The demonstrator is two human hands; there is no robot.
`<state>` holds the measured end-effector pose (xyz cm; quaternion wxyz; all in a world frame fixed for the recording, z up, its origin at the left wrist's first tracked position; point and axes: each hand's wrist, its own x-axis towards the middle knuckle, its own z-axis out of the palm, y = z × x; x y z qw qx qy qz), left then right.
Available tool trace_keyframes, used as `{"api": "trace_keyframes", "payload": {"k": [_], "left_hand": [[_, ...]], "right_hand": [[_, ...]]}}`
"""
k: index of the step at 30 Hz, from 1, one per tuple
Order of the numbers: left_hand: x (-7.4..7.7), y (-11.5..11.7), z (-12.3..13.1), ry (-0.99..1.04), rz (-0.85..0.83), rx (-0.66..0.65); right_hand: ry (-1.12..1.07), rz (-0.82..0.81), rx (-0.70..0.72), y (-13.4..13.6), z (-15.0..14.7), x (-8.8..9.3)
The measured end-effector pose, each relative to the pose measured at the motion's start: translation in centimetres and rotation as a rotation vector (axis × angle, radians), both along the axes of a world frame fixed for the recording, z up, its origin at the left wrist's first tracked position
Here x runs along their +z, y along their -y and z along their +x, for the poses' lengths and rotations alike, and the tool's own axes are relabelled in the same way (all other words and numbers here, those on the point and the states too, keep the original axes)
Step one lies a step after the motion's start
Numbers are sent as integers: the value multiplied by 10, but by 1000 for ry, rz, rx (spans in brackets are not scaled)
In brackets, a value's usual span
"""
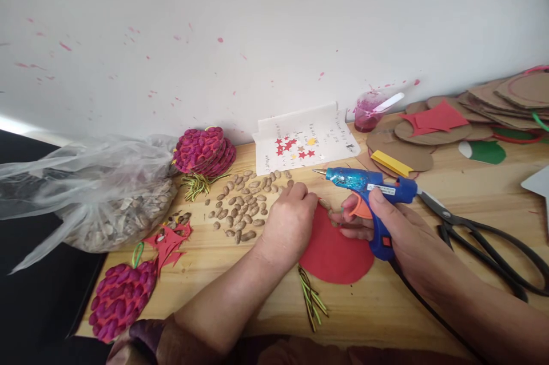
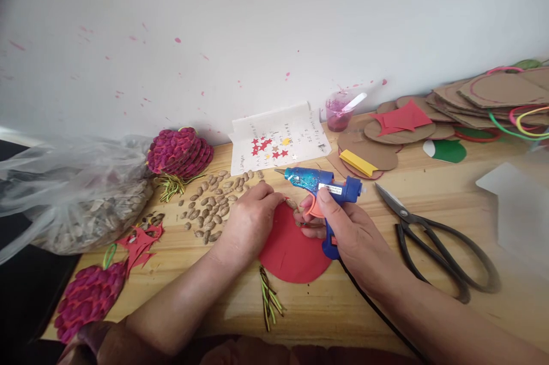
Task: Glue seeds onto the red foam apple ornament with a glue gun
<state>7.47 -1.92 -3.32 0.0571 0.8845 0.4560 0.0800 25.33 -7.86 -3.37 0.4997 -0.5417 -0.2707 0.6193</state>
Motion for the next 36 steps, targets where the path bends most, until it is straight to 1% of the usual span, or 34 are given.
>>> {"api": "trace_keyframes", "payload": {"k": [6, 9, 10, 12, 16, 19, 23, 28, 32, 36], "left_hand": [[6, 2, 4, -121, -21, -39], [6, 3, 4, -115, -22, -65], [6, 4, 2, -88, -23, -73], [4, 6, -3, 28, -33, -70], [-2, 10, -14, 326, -82, 28], [-7, 13, -19, 374, -82, 46], [-10, 19, -18, 290, -60, -16], [-8, 22, -13, 177, -26, -55], [-4, 21, -9, 49, -15, -59], [3, 21, -3, -125, -45, -66]], "right_hand": [[3, 29, 3, -1, 1, -1], [10, 25, -8, -2, 0, -1], [10, 27, -11, -2, -1, -2], [4, 32, -21, -2, -1, -1], [-16, 5, -41, -1, -1, 2], [-27, -4, -40, -1, -1, 6], [-34, -14, -41, -3, -1, 7], [-41, -13, -49, -3, -1, 5], [-36, -23, -28, -3, -1, 4], [-8, -53, -75, -3, 1, 0]]}}
